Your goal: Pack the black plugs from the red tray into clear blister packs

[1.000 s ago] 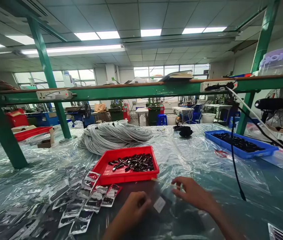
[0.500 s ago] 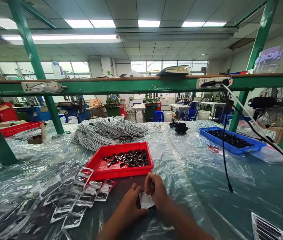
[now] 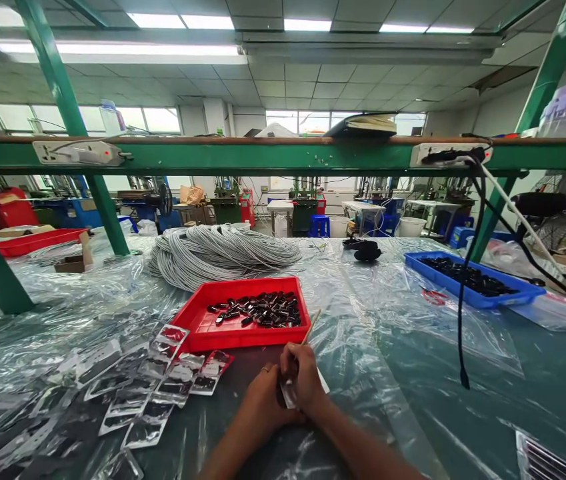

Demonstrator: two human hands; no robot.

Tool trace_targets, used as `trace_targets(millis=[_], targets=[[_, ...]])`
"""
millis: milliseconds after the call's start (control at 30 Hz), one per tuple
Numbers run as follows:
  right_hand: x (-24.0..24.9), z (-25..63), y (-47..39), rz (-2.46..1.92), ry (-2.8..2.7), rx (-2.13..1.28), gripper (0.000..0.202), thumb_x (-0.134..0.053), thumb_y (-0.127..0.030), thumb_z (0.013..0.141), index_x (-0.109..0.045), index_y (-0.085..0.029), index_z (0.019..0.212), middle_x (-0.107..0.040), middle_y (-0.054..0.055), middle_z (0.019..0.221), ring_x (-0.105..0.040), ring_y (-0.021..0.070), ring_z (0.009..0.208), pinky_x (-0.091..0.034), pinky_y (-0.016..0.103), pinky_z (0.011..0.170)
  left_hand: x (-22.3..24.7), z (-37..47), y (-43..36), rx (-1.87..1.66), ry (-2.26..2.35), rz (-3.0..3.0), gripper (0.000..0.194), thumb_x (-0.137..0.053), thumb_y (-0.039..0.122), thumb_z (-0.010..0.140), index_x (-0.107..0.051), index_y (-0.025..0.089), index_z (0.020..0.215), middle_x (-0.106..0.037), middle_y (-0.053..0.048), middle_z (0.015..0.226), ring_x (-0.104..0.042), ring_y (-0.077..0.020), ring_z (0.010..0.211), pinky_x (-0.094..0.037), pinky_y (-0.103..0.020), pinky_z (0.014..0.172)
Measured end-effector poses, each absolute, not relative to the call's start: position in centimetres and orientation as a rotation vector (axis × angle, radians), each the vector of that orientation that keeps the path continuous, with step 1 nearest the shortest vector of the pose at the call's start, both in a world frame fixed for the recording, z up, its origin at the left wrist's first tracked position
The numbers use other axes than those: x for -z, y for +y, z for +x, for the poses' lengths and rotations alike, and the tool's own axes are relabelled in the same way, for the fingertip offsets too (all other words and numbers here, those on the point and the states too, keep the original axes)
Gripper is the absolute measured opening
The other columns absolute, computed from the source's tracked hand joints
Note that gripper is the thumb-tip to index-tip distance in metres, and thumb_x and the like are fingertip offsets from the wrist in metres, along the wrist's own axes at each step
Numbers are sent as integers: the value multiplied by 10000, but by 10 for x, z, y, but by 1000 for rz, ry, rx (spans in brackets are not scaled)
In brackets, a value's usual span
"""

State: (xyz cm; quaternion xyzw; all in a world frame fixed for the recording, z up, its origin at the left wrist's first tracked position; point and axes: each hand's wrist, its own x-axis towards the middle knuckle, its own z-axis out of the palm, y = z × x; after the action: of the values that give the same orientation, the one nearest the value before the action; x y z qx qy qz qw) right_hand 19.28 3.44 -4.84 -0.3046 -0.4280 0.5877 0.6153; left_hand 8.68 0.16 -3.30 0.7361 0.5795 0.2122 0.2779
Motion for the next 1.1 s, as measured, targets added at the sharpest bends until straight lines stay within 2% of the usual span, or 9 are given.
trace_targets(millis=[133,267,400,533,667,733,867,933,1100], targets=[[45,192,30,-774,-1021,-1342,396,-525,-413,756,-422,-203,437,-345,-39,441,-322,103,450,-260,257,466,29,89,-3,-604,1567,2057,464,-703,390,644,-601,172,1041,-630,-74,964,-616,-259,937,-445,-297,756],[46,199,18,-870,-1055,-1405,379,-517,-345,753,-401,-208,419,-333,-48,403,-316,93,402,-223,244,420,28,90,-9,-583,1593,2086,361,-664,384,682,-587,183,972,-622,-67,968,-630,-232,890,-434,-280,733],[45,205,11,-894,-1094,-1583,341,-487,-312,720,-392,-215,406,-316,-50,352,-251,77,321,-145,240,366,26,91,-11,-539,1620,2067,386,-678,414,662,-576,184,955,-616,-76,984,-630,-256,913,-449,-307,745],[35,214,20,-833,-1051,-1651,328,-491,-364,711,-364,-229,440,-239,-81,359,-170,67,323,-100,239,364,22,88,-14,-483,1610,2058,534,-715,434,630,-557,153,1055,-614,-115,1063,-603,-305,1032,-457,-368,847],[27,222,31,-721,-975,-1543,381,-537,-441,684,-324,-225,454,-166,-102,409,-117,65,389,-114,246,405,17,85,-19,-362,1638,2063,741,-768,405,583,-513,96,1207,-502,-223,1325,-454,-383,1268,-391,-448,1005],[29,220,33,-696,-966,-1523,386,-553,-449,677,-342,-222,447,-182,-96,407,-125,68,391,-116,257,414,16,85,-20,-370,1625,2092,787,-772,448,578,-512,109,1239,-450,-221,1394,-397,-395,1315,-364,-458,1042],[35,210,33,-678,-972,-1489,394,-560,-448,708,-393,-212,441,-260,-67,410,-198,80,400,-147,266,427,19,88,-17,-423,1536,2150,636,-673,436,676,-554,134,1223,-546,-165,1294,-455,-343,1267,-354,-416,1064],[38,206,33,-678,-976,-1464,394,-572,-435,708,-400,-207,436,-282,-59,417,-232,83,412,-170,263,434,21,90,-15,-430,1544,2148,616,-664,417,671,-567,124,1204,-577,-157,1240,-483,-333,1234,-366,-396,1053],[38,211,23,-746,-1014,-1525,390,-535,-416,723,-356,-229,432,-253,-70,372,-205,80,351,-139,252,386,25,89,-11,-465,1614,2151,485,-645,428,688,-596,172,1097,-598,-126,1179,-564,-292,1120,-438,-342,925]])
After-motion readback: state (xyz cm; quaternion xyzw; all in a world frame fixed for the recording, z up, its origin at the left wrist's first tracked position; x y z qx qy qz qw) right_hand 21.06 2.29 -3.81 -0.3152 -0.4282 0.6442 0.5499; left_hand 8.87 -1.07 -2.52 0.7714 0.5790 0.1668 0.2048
